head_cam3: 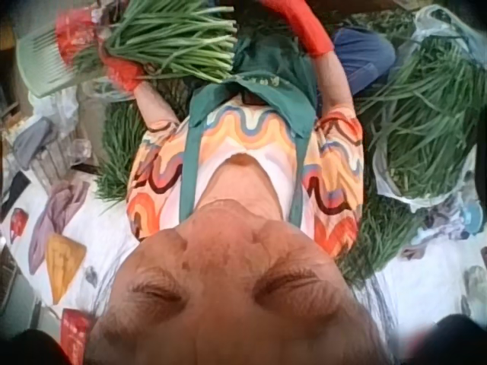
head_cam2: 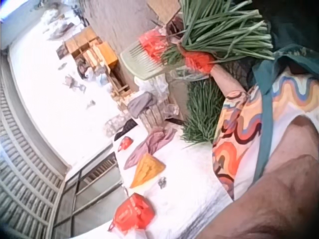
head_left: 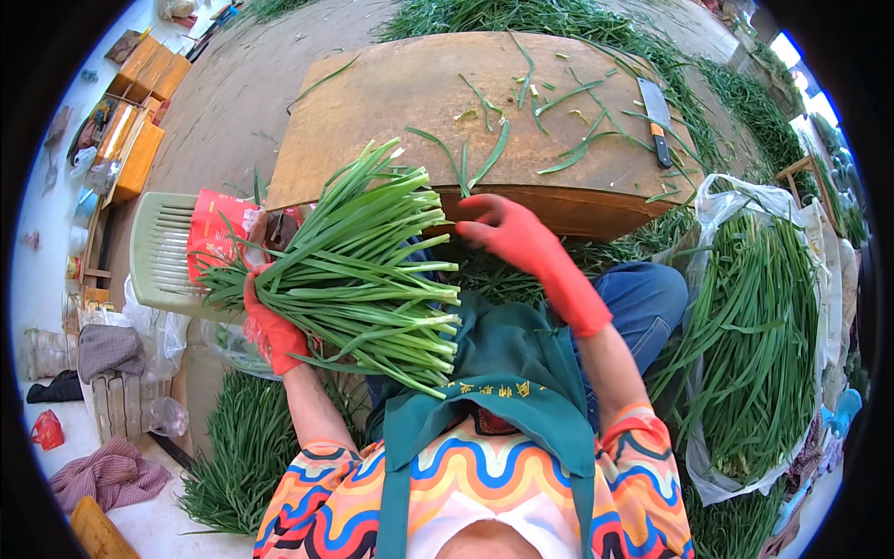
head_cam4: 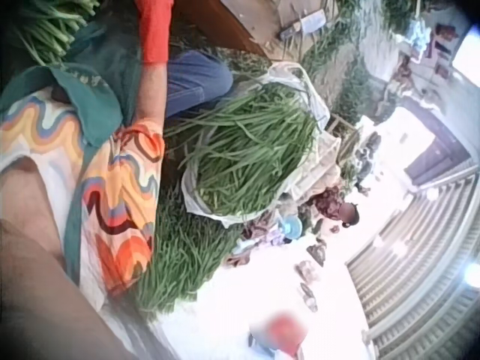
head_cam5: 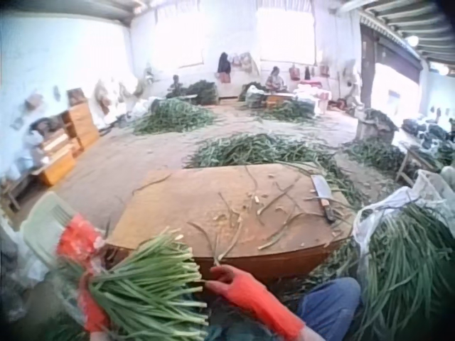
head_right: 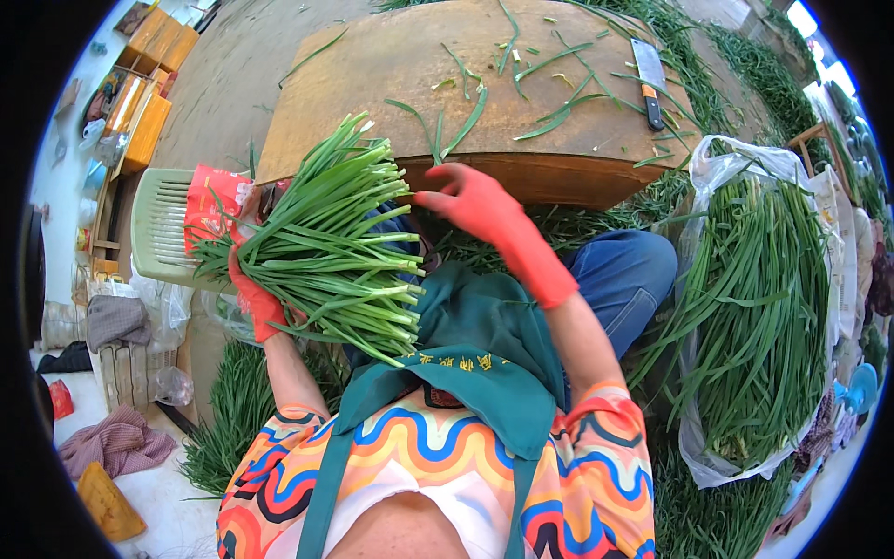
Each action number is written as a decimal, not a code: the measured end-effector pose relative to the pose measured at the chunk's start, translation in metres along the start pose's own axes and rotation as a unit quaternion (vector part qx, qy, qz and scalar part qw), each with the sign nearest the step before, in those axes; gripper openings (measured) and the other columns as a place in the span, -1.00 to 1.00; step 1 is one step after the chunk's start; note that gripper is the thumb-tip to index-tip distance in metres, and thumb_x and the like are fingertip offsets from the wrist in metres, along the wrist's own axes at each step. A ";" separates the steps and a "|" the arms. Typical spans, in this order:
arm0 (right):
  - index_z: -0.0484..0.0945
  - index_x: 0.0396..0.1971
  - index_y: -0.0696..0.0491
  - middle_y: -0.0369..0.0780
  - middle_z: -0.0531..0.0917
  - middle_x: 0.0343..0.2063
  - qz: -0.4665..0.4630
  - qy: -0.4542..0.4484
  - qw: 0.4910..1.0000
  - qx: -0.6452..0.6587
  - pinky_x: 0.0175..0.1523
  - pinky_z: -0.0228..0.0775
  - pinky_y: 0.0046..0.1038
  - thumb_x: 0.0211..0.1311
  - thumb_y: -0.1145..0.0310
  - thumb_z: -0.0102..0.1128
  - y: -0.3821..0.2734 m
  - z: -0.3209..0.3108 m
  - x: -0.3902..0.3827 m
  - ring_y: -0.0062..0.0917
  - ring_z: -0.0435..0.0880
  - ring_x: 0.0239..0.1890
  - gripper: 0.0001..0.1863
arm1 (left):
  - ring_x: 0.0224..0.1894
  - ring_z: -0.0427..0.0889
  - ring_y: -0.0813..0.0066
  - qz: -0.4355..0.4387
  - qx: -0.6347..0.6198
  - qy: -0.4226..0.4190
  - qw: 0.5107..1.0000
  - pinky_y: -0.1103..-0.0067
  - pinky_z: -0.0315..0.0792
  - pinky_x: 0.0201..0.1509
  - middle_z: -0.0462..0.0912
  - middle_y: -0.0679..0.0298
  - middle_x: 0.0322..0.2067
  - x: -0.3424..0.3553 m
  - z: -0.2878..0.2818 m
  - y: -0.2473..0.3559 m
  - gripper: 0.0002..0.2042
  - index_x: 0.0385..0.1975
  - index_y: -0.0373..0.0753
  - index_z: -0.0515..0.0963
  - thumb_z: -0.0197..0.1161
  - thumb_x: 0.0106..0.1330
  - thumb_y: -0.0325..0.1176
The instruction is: The person gathers green onions, aligns the stems, and ties them into bundles using a rubber band. They trim the ends with a knife and place the finished bundles aside.
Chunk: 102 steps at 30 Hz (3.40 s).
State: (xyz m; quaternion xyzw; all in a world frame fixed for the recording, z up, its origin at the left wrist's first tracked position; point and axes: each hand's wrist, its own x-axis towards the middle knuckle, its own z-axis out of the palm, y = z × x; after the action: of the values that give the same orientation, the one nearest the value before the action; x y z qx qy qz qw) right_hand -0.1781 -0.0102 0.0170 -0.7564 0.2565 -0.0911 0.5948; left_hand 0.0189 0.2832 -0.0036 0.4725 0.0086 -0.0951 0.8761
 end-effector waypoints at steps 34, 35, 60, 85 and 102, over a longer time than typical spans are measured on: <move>0.54 -0.19 0.15 -0.28 0.62 -0.32 0.078 -0.087 0.974 0.193 -0.13 0.34 -0.58 -0.01 0.42 0.23 -0.022 0.040 -0.018 -0.69 0.52 -0.30 -0.68 | -0.32 0.33 0.58 -0.045 -0.164 -0.184 0.968 0.64 0.23 -0.14 0.31 0.42 -0.46 0.010 0.005 0.019 -0.82 -0.37 -0.12 0.28 0.04 0.20 -0.19; 0.54 -0.18 0.15 -0.29 0.62 -0.32 0.080 -0.099 0.980 0.156 -0.13 0.34 -0.58 0.00 0.44 0.23 -0.019 0.038 -0.022 -0.69 0.52 -0.30 -0.68 | -0.32 0.33 0.58 -0.053 -0.166 -0.162 0.971 0.64 0.23 -0.13 0.31 0.41 -0.46 0.011 -0.004 0.016 -0.81 -0.37 -0.13 0.28 0.04 0.20 -0.19; 0.55 -0.51 -0.01 -0.15 0.59 -0.58 -0.050 0.005 0.964 -0.260 -0.37 0.41 -0.26 0.04 0.14 0.08 0.007 0.014 -0.040 -0.23 0.59 -0.46 -0.77 | -0.37 0.28 0.58 -0.075 -0.216 -0.146 0.963 0.63 0.23 -0.16 0.23 0.42 -0.51 -0.005 0.034 0.018 -0.79 -0.42 -0.17 0.23 0.14 0.10 -0.34; 0.25 0.13 0.08 -0.12 0.57 -0.16 0.054 -0.098 0.992 -0.062 -0.08 0.37 -0.45 -0.02 0.14 0.23 0.057 -0.034 0.036 -0.49 0.54 -0.13 -0.31 | -0.35 0.25 0.54 -0.101 -0.261 -0.240 0.930 0.56 0.20 -0.09 0.19 0.48 -0.56 0.002 0.015 0.024 -0.75 -0.47 -0.06 0.16 0.15 0.07 -0.27; 0.51 -0.22 0.12 -0.25 0.63 -0.41 0.021 -0.140 0.968 0.208 -0.36 0.37 -0.66 0.19 0.26 0.01 0.009 0.028 0.037 -0.68 0.55 -0.41 -0.73 | -0.38 0.21 0.60 -0.103 -0.289 -0.247 0.919 0.56 0.16 -0.06 0.16 0.54 -0.59 0.016 0.013 0.014 -0.74 -0.53 0.00 0.13 0.15 0.04 -0.28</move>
State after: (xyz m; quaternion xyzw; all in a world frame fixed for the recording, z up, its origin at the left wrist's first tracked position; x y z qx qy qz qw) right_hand -0.1365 -0.0061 -0.0049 -0.6160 0.1618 -0.0232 0.7706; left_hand 0.0361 0.2772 0.0135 0.1568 -0.1320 -0.2916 0.9343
